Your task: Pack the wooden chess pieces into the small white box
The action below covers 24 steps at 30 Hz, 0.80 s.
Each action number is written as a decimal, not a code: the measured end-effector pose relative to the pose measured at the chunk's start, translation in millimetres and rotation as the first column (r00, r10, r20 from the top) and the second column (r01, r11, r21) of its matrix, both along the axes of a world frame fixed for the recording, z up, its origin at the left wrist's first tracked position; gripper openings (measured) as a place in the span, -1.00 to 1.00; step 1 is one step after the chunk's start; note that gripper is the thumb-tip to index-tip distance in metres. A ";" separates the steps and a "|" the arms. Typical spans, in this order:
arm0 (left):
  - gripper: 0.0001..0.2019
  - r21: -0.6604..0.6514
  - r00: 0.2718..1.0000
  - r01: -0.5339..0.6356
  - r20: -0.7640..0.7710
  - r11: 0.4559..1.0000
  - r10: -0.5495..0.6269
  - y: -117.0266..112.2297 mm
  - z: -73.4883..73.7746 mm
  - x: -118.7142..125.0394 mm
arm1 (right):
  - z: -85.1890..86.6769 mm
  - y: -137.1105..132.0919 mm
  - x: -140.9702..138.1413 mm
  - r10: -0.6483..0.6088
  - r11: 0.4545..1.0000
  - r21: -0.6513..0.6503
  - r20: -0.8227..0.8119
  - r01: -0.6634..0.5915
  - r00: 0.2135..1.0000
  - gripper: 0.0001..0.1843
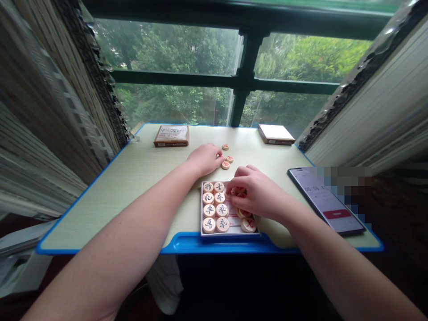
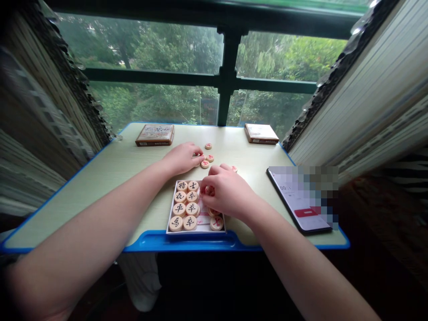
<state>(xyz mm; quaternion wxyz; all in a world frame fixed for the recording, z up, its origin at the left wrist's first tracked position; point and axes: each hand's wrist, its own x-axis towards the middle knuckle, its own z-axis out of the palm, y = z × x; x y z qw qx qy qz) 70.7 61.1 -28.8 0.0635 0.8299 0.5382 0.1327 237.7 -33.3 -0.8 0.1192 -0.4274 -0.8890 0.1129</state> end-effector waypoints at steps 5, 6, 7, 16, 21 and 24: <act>-0.67 -0.020 0.999 0.031 0.039 0.999 -0.030 0.7 2.0 0.3 | 0.8 1.5 4.5 -0.032 0.999 0.006 -0.134 0.033 0.991 -0.85; -0.68 -0.023 0.997 0.040 0.061 0.999 -0.038 1.0 2.5 0.2 | 0.4 2.8 6.2 -0.058 0.998 0.018 -0.180 0.062 0.982 -0.85; -0.68 -0.022 0.995 0.050 0.089 0.999 -0.048 1.3 3.2 0.0 | -0.2 4.5 8.2 -0.093 0.994 0.033 -0.222 0.103 0.971 -0.84; -0.61 -0.357 0.650 0.363 0.758 0.861 0.041 -9.0 21.6 -1.1 | -9.0 21.3 21.5 -0.288 0.923 0.096 -0.465 0.372 0.837 -0.80; -0.63 -0.430 0.583 0.504 0.809 0.749 0.073 -14.7 26.1 -0.2 | -16.7 21.8 17.4 -0.194 0.950 0.112 -0.524 0.293 0.829 -0.77; -0.68 -0.415 0.563 0.563 0.825 0.715 0.035 -15.1 26.9 -1.4 | -16.6 20.9 16.2 -0.141 0.958 0.149 -0.500 0.246 0.854 -0.79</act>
